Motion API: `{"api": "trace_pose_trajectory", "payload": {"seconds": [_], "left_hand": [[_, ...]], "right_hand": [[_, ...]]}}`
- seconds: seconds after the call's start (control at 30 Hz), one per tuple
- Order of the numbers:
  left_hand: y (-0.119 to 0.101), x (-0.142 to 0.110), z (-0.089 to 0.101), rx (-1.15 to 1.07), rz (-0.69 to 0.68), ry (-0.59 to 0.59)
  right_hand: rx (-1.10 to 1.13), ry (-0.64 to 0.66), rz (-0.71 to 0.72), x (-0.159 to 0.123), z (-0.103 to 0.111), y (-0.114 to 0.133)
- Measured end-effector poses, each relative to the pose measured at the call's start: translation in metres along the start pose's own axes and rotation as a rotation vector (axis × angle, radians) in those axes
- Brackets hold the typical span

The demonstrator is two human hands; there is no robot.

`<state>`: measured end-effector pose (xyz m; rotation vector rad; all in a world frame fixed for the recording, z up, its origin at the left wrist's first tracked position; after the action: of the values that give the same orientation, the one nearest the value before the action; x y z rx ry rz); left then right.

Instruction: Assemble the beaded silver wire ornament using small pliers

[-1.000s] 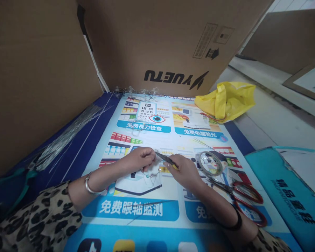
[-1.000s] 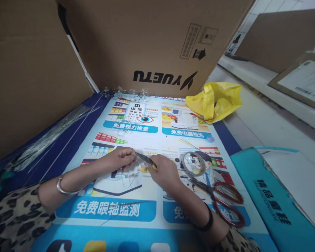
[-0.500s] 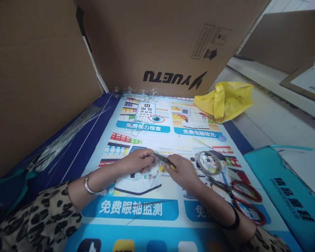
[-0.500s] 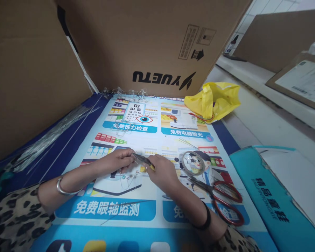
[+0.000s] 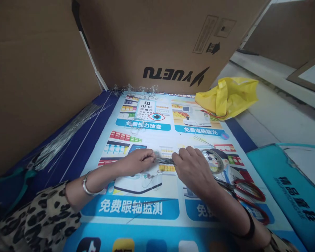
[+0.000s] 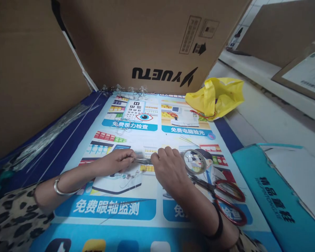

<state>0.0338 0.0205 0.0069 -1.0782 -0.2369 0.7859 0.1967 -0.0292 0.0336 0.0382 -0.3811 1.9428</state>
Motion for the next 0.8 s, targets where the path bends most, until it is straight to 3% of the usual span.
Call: {"api": "trace_pose_trajectory", "payload": {"seconds": [0.23,0.8], "left_hand": [[0.0014,0.0021,0.0005,0.062,-0.055,0.051],[-0.0001,0.0008,0.0011,0.026,-0.045,0.07]], "right_hand": [[0.017,-0.018,0.101,0.0029,-0.0036,-0.0026],[0.037,0.04,0.071,-0.0001,-0.0065,0.0017]]}}
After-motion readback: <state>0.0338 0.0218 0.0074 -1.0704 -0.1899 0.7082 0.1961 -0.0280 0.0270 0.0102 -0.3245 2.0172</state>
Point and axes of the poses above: each hand's wrist, its own x-axis towards the middle knuckle, its own z-axis out of the back of the hand, y = z × x, the point moved 4 cm from there along x, towards the middle knuckle, and after that the axes turned 2 degrees about -z, right-handed, at the moved point
